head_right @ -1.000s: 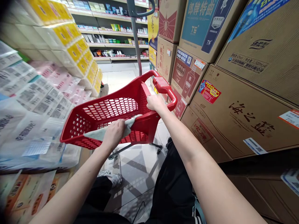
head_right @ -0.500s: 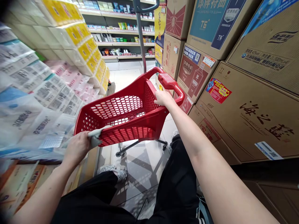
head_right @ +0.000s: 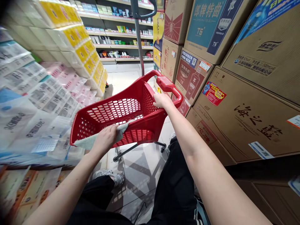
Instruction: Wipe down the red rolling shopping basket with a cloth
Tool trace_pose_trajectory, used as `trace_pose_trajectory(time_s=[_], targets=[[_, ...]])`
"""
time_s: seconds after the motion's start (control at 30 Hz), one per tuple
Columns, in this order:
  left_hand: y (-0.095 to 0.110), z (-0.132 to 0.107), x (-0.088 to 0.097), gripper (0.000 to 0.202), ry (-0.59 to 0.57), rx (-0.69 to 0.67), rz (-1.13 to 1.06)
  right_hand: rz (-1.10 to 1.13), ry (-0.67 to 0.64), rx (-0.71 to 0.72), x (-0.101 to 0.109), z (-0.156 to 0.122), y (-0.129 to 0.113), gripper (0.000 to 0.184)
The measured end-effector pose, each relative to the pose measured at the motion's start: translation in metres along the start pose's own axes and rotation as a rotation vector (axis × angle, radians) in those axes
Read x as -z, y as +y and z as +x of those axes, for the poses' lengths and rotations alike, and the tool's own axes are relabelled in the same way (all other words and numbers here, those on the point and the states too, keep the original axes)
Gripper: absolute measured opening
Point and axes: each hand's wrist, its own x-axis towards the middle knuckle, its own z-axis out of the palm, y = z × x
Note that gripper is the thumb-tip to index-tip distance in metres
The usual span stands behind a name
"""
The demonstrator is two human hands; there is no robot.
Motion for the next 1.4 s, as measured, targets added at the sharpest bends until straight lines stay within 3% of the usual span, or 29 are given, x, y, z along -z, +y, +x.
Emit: trace_pose_trajectory(time_s=[0.1, 0.23, 0.33, 0.53, 0.63, 0.8, 1.0, 1.07, 1.23, 1.4], targets=[[0.017, 0.011, 0.0, 0.025, 0.024, 0.004, 0.002, -0.005, 0.011, 0.007, 0.002, 0.0, 0.003, 0.037], [0.007, 0.002, -0.006, 0.029, 0.071, -0.017, 0.015, -0.014, 0.032, 0.014, 0.001, 0.003, 0.006, 0.038], [-0.02, -0.017, -0.011, 0.032, 0.072, 0.012, 0.062, -0.01, 0.047, 0.033, 0.0, 0.004, 0.006, 0.035], [-0.092, -0.074, -0.016, 0.033, 0.001, 0.147, 0.213, -0.016, 0.072, 0.04, 0.001, 0.004, 0.006, 0.033], [-0.105, -0.087, -0.017, 0.035, -0.034, 0.219, 0.288, -0.045, 0.104, 0.017, 0.003, 0.004, 0.005, 0.033], [-0.092, -0.083, -0.015, 0.032, -0.051, 0.224, 0.305, -0.041, 0.233, -0.113, 0.002, -0.003, -0.011, 0.031], [-0.057, -0.075, -0.005, 0.029, -0.019, 0.255, 0.263, -0.003, 0.36, -0.253, -0.025, -0.013, -0.039, 0.048], [-0.042, -0.073, -0.004, 0.028, -0.018, 0.257, 0.243, -0.019, 0.338, -0.197, -0.034, -0.012, -0.044, 0.052], [-0.012, -0.064, -0.008, 0.031, -0.024, 0.183, 0.165, -0.056, 0.142, 0.022, -0.047, 0.001, -0.047, 0.051], [-0.018, -0.063, -0.014, 0.033, -0.058, 0.054, 0.035, -0.104, 0.056, 0.053, -0.048, 0.012, -0.039, 0.053]])
